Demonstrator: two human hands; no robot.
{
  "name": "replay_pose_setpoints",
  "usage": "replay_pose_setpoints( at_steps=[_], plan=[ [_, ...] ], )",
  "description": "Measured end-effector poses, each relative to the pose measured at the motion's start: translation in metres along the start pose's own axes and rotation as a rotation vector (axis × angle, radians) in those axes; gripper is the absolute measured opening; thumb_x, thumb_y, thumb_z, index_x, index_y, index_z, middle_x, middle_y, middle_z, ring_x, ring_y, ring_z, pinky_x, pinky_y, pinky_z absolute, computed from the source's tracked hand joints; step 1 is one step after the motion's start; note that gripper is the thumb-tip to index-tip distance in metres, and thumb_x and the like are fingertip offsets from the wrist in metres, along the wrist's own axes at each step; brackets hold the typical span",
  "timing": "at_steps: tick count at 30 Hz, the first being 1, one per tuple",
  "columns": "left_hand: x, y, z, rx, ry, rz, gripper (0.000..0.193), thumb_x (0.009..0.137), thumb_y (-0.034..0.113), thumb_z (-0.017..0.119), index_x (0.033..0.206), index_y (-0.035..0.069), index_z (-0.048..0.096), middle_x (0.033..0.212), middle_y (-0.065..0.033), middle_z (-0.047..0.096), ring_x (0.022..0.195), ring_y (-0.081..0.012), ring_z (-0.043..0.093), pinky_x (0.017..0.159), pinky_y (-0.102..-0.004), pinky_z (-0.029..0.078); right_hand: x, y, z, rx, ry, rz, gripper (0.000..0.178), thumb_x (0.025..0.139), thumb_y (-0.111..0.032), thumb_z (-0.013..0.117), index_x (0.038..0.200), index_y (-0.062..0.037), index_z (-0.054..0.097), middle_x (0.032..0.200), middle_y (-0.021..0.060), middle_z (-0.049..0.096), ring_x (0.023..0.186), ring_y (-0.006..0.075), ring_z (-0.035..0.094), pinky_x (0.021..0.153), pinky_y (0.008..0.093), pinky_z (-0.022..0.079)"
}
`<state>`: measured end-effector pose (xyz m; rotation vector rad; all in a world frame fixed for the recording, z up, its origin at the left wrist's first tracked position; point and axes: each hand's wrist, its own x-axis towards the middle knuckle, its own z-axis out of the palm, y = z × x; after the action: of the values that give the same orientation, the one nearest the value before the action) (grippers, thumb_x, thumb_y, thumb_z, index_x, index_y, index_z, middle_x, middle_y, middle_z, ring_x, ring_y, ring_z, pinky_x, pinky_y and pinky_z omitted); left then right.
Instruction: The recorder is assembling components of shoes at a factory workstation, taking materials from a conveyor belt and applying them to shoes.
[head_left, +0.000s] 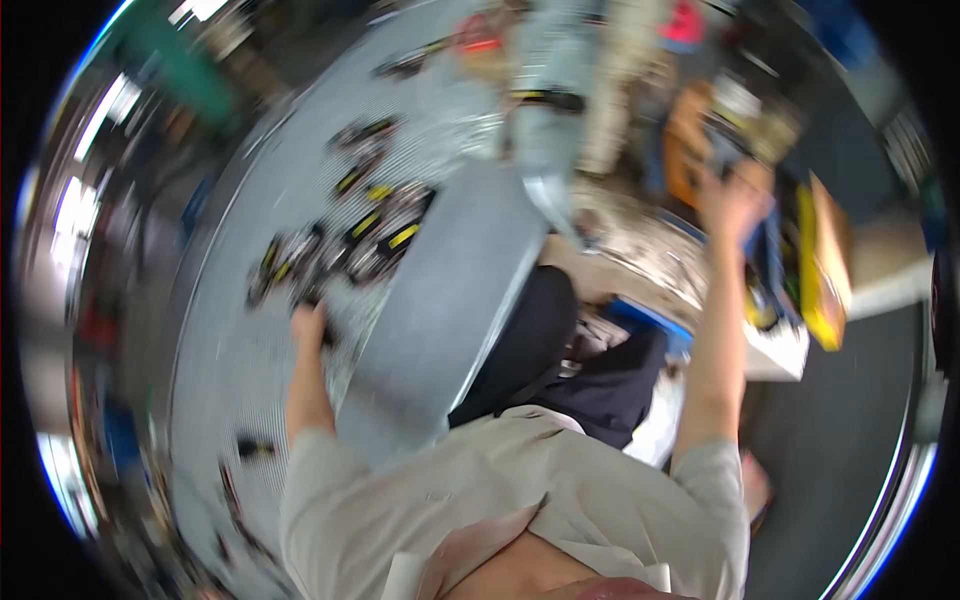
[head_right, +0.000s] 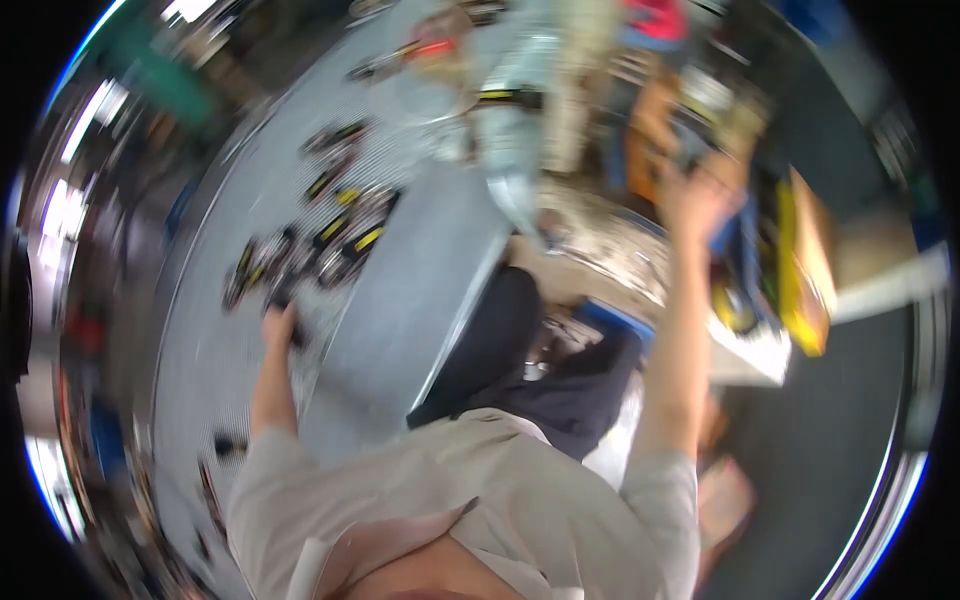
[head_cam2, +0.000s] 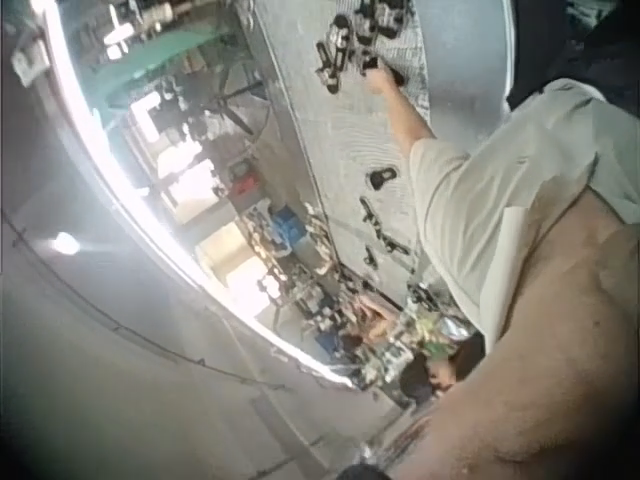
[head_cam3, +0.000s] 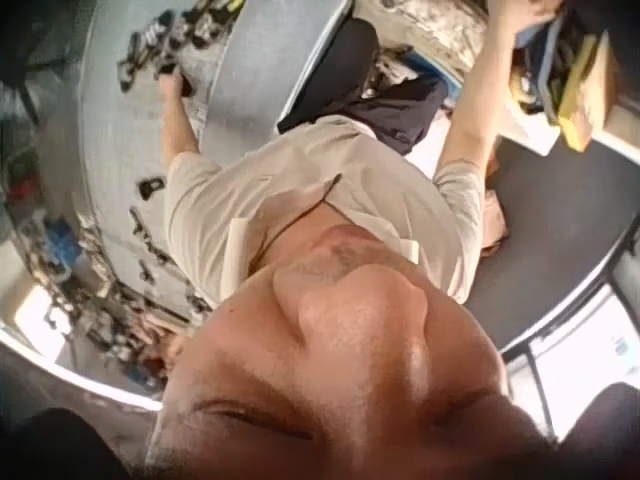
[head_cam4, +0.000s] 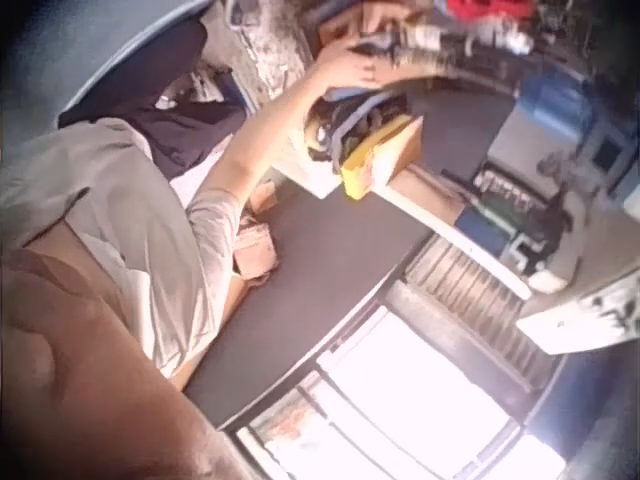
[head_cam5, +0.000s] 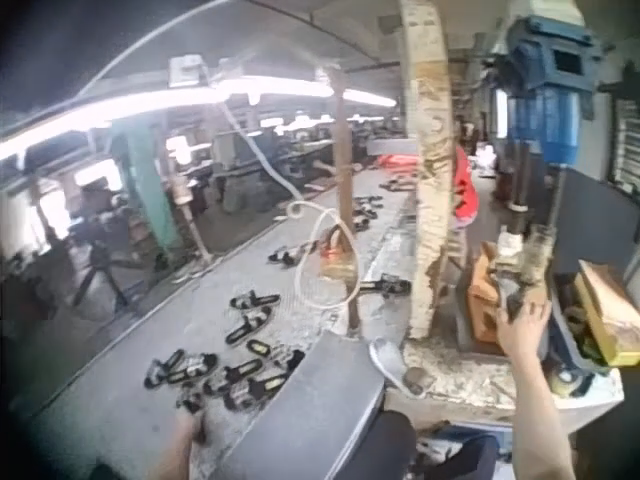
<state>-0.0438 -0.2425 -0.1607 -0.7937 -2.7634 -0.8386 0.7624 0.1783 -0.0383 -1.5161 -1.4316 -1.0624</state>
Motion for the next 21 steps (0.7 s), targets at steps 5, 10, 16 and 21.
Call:
replay_pose_setpoints(
  at_steps=[5, 10, 16, 21],
  plan=[
    [-0.049, -0.003, -0.016, -0.09, 0.176, -0.32, 0.085, 0.076, 0.037, 0.091, 0.135, -0.005, 0.046, 0.129, -0.0315, 0.066, 0.122, -0.0473, 0.065, 0.104, -0.0515, 0.053, 0.002, 0.014, -0.017, -0.081, -0.031, 0.037, 0.088, 0.092, -0.076, 0.059, 0.116, 0.0083, 0.073, 0.117, 0.027, 0.074, 0.112, 0.042, 0.069, 0.111, 0.0544, 0.043],
    [-0.097, -0.011, -0.031, -0.106, 0.146, -0.56, 0.087, 0.078, 0.049, 0.09, 0.136, -0.005, 0.052, 0.13, -0.0273, 0.068, 0.122, -0.0416, 0.067, 0.104, -0.0466, 0.054, -0.007, 0.012, -0.017, 0.011, -0.206, 0.087, 0.097, 0.095, -0.08, 0.05, 0.115, 0.0131, 0.071, 0.121, 0.0322, 0.071, 0.124, 0.0426, 0.065, 0.124, 0.0566, 0.031],
    [-0.096, -0.037, -0.024, -0.162, -0.108, -0.494, 0.079, 0.073, 0.052, 0.093, 0.118, -0.009, 0.071, 0.122, -0.0223, 0.075, 0.114, -0.0393, 0.072, 0.096, -0.0459, 0.059, -0.011, 0.013, -0.028, -0.019, -0.036, 0.07, 0.097, 0.095, -0.079, 0.05, 0.116, 0.0133, 0.07, 0.121, 0.0309, 0.072, 0.123, 0.0429, 0.065, 0.124, 0.0537, 0.032],
    [-0.129, -0.007, -0.003, -0.334, 0.246, -0.25, 0.054, 0.089, 0.037, 0.081, 0.118, -0.005, 0.064, 0.111, -0.0276, 0.074, 0.106, -0.0462, 0.071, 0.094, -0.0506, 0.054, -0.001, 0.011, -0.033, -0.023, -0.093, 0.05, 0.094, 0.094, -0.078, 0.052, 0.104, 0.0128, 0.074, 0.109, 0.03, 0.075, 0.111, 0.0441, 0.07, 0.12, 0.0519, 0.039]
  ],
)
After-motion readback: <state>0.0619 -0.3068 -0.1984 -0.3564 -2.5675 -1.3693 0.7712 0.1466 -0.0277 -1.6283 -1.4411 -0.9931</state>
